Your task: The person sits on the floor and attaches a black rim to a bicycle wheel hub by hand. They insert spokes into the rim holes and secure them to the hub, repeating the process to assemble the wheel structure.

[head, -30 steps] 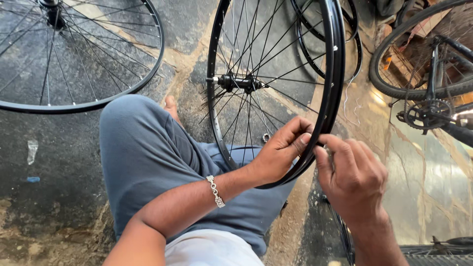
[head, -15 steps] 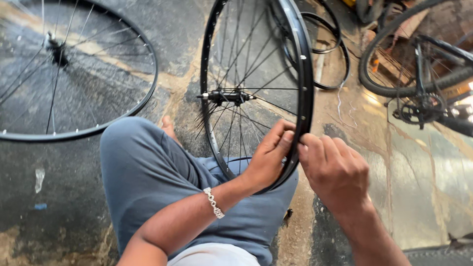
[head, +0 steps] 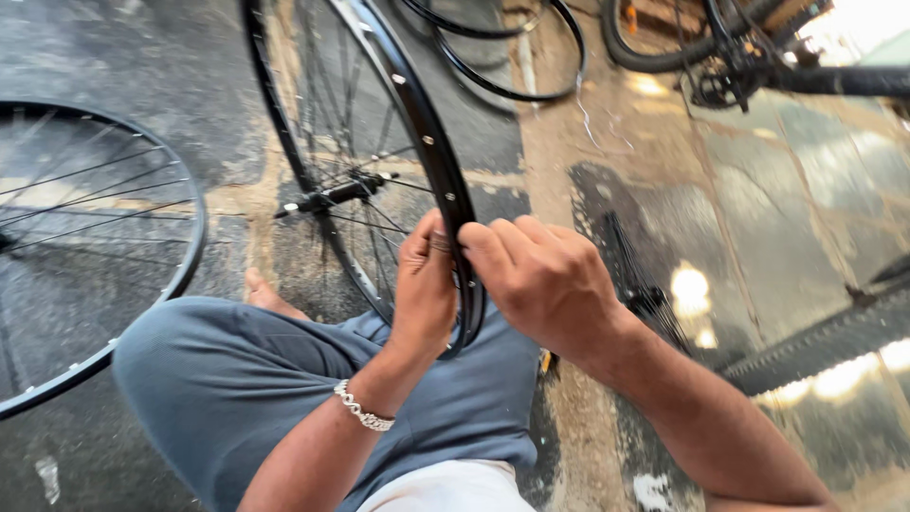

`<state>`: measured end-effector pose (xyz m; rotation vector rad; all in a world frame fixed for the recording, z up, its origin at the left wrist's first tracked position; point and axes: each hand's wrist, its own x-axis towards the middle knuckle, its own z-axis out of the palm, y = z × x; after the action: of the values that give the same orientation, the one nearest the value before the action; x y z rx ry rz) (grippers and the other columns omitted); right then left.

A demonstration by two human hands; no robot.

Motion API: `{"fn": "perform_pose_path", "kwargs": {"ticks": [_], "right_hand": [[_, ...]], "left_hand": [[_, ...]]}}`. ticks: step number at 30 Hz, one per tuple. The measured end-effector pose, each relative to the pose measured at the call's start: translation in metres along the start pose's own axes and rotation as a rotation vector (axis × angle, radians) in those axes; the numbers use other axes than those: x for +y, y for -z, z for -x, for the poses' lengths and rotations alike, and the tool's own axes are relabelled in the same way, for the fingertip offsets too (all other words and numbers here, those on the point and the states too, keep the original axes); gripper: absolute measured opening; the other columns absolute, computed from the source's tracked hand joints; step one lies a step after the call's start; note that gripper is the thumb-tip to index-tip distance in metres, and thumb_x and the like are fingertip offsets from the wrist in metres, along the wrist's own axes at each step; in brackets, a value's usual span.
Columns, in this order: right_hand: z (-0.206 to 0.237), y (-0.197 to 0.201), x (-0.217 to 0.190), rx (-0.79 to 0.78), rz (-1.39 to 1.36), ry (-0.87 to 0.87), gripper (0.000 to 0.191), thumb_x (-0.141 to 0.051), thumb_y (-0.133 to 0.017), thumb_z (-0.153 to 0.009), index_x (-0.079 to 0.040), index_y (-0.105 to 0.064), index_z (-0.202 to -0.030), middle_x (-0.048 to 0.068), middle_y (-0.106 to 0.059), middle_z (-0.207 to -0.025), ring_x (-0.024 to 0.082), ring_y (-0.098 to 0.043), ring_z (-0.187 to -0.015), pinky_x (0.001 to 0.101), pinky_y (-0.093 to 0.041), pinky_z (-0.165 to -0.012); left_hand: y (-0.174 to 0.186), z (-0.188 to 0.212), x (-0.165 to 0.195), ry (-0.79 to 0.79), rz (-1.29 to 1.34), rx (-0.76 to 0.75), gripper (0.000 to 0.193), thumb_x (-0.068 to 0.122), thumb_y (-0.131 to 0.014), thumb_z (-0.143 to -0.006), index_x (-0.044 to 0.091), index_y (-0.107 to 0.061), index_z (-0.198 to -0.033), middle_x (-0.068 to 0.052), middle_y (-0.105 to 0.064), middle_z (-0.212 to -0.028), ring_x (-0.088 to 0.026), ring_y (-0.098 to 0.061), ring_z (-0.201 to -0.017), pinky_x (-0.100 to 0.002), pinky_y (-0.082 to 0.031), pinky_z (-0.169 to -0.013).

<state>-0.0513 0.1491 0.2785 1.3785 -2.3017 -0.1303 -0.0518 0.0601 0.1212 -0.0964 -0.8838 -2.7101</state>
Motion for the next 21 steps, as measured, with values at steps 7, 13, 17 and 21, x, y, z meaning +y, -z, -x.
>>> {"fn": "perform_pose_path", "kwargs": {"ticks": [7, 13, 17, 21], "right_hand": [[-0.011, -0.002, 0.004, 0.019, 0.119, 0.073, 0.012, -0.015, -0.068, -0.099, -0.006, -0.063, -0.106, -0.001, -0.048, -0.073, 0.015, -0.054, -0.065, 0.0323, -0.046, -0.054], [0.016, -0.012, 0.004, 0.177, -0.195, -0.054, 0.024, -0.025, -0.066, -0.11, -0.003, -0.06, -0.12, 0.004, -0.065, -0.091, 0.013, -0.06, -0.068, 0.0289, -0.049, -0.058], [0.063, -0.029, 0.013, 0.061, -0.446, -0.426, 0.042, -0.031, -0.069, -0.099, -0.001, -0.06, -0.128, 0.002, -0.055, -0.07, 0.012, -0.052, -0.055, 0.0273, -0.042, -0.049], [0.124, -0.069, 0.006, -0.364, -0.685, -0.932, 0.03, -0.027, -0.064, -0.097, -0.011, -0.062, -0.123, 0.005, -0.058, -0.062, 0.016, -0.053, -0.049, 0.0348, -0.047, -0.041]], "left_hand": [[0.009, 0.004, 0.025, -0.048, -0.046, -0.081, 0.019, 0.024, -0.048, -0.117, 0.007, -0.056, -0.123, 0.005, -0.055, -0.103, -0.004, -0.047, -0.094, -0.02, -0.042, -0.085], [-0.011, 0.019, 0.022, -0.03, -0.185, 0.065, 0.027, 0.025, -0.044, -0.113, 0.007, -0.059, -0.125, 0.001, -0.06, -0.108, -0.003, -0.054, -0.098, -0.021, -0.047, -0.087], [-0.014, 0.019, 0.026, -0.043, -0.104, -0.019, 0.031, 0.034, -0.043, -0.118, 0.007, -0.058, -0.11, 0.0, -0.065, -0.089, -0.002, -0.059, -0.083, -0.021, -0.048, -0.075], [-0.017, 0.019, 0.032, 0.021, -0.129, -0.083, 0.042, 0.04, -0.041, -0.116, 0.006, -0.059, -0.101, -0.003, -0.066, -0.077, -0.003, -0.057, -0.067, -0.019, -0.044, -0.061]]}}
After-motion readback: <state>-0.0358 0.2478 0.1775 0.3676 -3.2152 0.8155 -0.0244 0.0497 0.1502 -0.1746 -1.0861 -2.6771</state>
